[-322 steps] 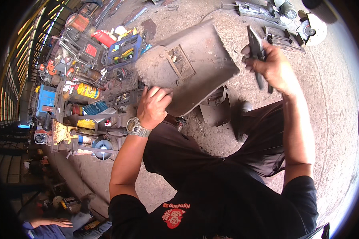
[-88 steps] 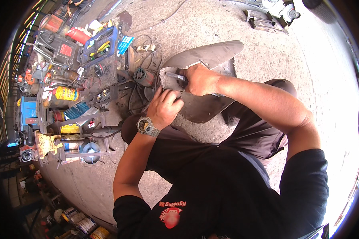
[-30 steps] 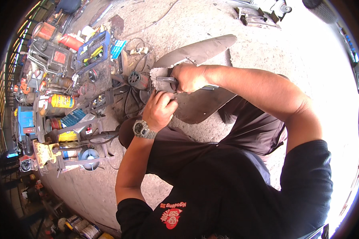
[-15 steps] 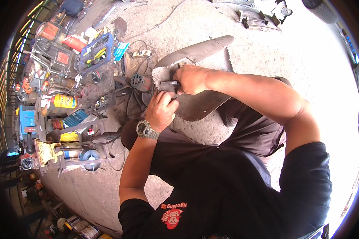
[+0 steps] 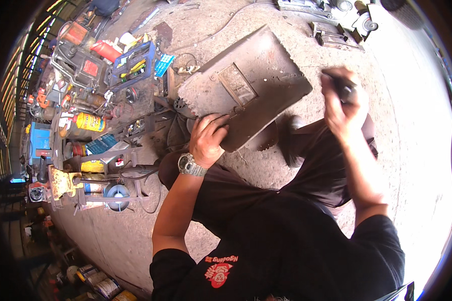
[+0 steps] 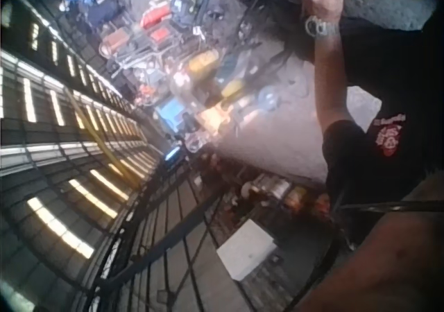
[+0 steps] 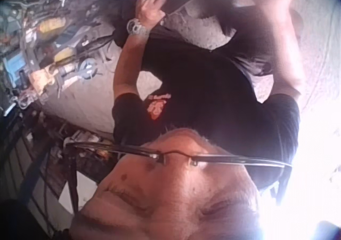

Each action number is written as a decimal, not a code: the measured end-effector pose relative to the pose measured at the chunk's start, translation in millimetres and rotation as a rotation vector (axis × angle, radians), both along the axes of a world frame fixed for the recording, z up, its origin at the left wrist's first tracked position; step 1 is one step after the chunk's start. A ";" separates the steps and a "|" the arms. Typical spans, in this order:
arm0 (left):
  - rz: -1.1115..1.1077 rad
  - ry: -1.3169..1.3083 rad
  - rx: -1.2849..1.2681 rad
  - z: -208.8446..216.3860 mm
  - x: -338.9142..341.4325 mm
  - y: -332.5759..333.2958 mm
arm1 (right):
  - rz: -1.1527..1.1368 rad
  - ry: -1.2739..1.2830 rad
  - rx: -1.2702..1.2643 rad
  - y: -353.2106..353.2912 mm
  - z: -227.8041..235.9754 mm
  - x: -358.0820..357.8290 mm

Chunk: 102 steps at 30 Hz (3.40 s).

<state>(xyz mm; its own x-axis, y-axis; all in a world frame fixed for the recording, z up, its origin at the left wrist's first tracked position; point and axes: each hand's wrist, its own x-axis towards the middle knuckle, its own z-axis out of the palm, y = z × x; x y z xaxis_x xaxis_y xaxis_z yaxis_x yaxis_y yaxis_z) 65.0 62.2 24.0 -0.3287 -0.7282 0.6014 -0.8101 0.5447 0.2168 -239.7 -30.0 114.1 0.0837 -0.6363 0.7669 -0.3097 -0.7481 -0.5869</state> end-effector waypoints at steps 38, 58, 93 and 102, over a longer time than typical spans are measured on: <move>0.086 2.057 0.890 -29.5 -59.5 9.5 | 0.516 0.235 0.688 8.7 -89.2 82.0; 0.059 1.779 1.246 12.4 -39.6 5.9 | 0.811 0.736 0.034 -32.6 -29.8 74.2; 0.229 1.577 0.866 22.3 -66.3 1.2 | 0.784 0.547 0.532 -36.9 -56.1 68.8; 0.248 1.605 0.821 15.8 -69.1 7.5 | 0.744 0.448 0.428 -34.1 -65.2 74.2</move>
<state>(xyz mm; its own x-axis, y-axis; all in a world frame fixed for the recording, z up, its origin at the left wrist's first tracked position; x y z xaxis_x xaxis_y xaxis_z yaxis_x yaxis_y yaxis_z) -4.1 69.7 39.8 0.2929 -0.9058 -0.3061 0.3943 -0.1772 0.9017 -165.5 -64.1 48.9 0.8064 -0.5201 0.2815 -0.1045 -0.5938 -0.7978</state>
